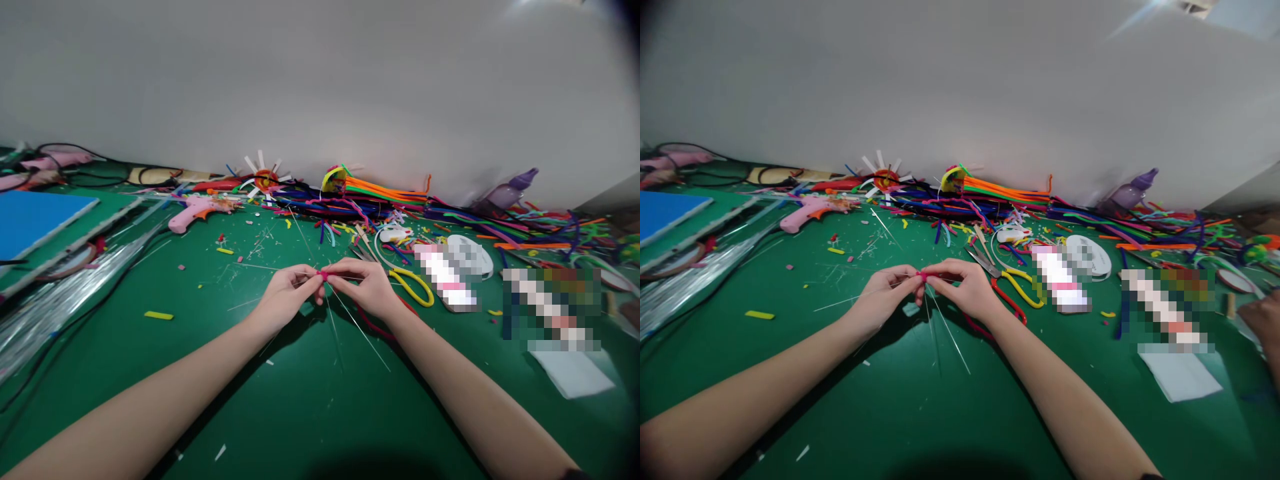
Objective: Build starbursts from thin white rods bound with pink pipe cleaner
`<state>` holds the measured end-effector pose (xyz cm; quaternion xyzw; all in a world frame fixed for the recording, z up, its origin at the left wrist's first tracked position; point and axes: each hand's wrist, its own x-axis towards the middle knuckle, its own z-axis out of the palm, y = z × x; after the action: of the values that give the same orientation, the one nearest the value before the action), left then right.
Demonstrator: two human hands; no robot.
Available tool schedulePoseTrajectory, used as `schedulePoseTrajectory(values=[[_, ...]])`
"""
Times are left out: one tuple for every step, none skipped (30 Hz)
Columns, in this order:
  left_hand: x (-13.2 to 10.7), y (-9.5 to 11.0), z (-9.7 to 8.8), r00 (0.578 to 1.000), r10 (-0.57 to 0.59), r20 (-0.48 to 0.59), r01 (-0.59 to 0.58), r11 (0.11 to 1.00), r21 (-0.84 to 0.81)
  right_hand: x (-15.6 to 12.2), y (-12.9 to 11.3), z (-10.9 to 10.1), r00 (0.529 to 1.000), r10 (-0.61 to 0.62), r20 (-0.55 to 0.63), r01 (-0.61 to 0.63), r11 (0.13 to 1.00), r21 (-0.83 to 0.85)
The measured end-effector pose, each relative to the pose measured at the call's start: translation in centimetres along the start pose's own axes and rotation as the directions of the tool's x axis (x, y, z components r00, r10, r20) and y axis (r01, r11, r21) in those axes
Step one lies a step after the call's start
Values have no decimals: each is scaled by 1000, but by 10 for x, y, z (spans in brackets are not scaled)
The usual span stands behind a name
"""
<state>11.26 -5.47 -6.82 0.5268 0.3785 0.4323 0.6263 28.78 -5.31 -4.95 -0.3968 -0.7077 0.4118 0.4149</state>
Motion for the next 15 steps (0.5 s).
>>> schedulePoseTrajectory(values=[[0, 1, 0, 1000, -3, 2, 3, 1000, -5, 0, 0, 0, 1000, -20, 2, 20, 1000, -11], [-1, 2, 1, 1000, -7, 0, 7, 1000, -8, 0, 0, 0, 999, -34, 3, 34, 999, -22], [-1, 3, 1, 1000, -13, -1, 13, 1000, -10, 1, 0, 0, 999, -42, 3, 43, 998, -35], [-2, 4, 2, 1000, -19, 0, 19, 1000, -12, 1, 0, 0, 999, -49, 2, 49, 998, -49], [-3, 5, 2, 1000, -26, 2, 26, 1000, -13, 1, 0, 0, 998, -58, -1, 58, 996, -66], [-3, 6, 2, 999, -33, 4, 34, 999, -15, 1, 1, 0, 997, -72, -7, 71, 994, -85], [-3, 7, 3, 999, -40, 5, 40, 999, -15, 2, 1, 0, 996, -89, -17, 87, 990, -107], [-3, 7, 3, 999, -45, 3, 45, 999, -14, 2, 2, -1, 994, -110, -25, 106, 986, -131], [-3, 7, 3, 999, -48, -2, 48, 999, -14, 2, 3, -1, 991, -130, -29, 124, 980, -153], [-3, 6, 3, 999, -50, -7, 50, 999, -13, 2, 4, -1, 989, -148, -28, 141, 975, -174], [-2, 5, 3, 999, -52, -10, 52, 999, -13, 2, 5, -1, 987, -162, -24, 154, 970, -190], [-2, 4, 2, 999, -53, -10, 53, 998, -16, 2, 6, -2, 985, -172, -20, 164, 966, -202], [-1, 3, 2, 998, -55, -7, 55, 998, -22, 2, 7, -2, 984, -179, -18, 171, 963, -208], [-1, 2, 2, 998, -58, -3, 58, 998, -29, 2, 8, -2, 983, -185, -18, 177, 962, -210], [0, 1, 2, 998, -60, -2, 60, 998, -33, 2, 9, -2, 982, -189, -21, 180, 961, -209]])
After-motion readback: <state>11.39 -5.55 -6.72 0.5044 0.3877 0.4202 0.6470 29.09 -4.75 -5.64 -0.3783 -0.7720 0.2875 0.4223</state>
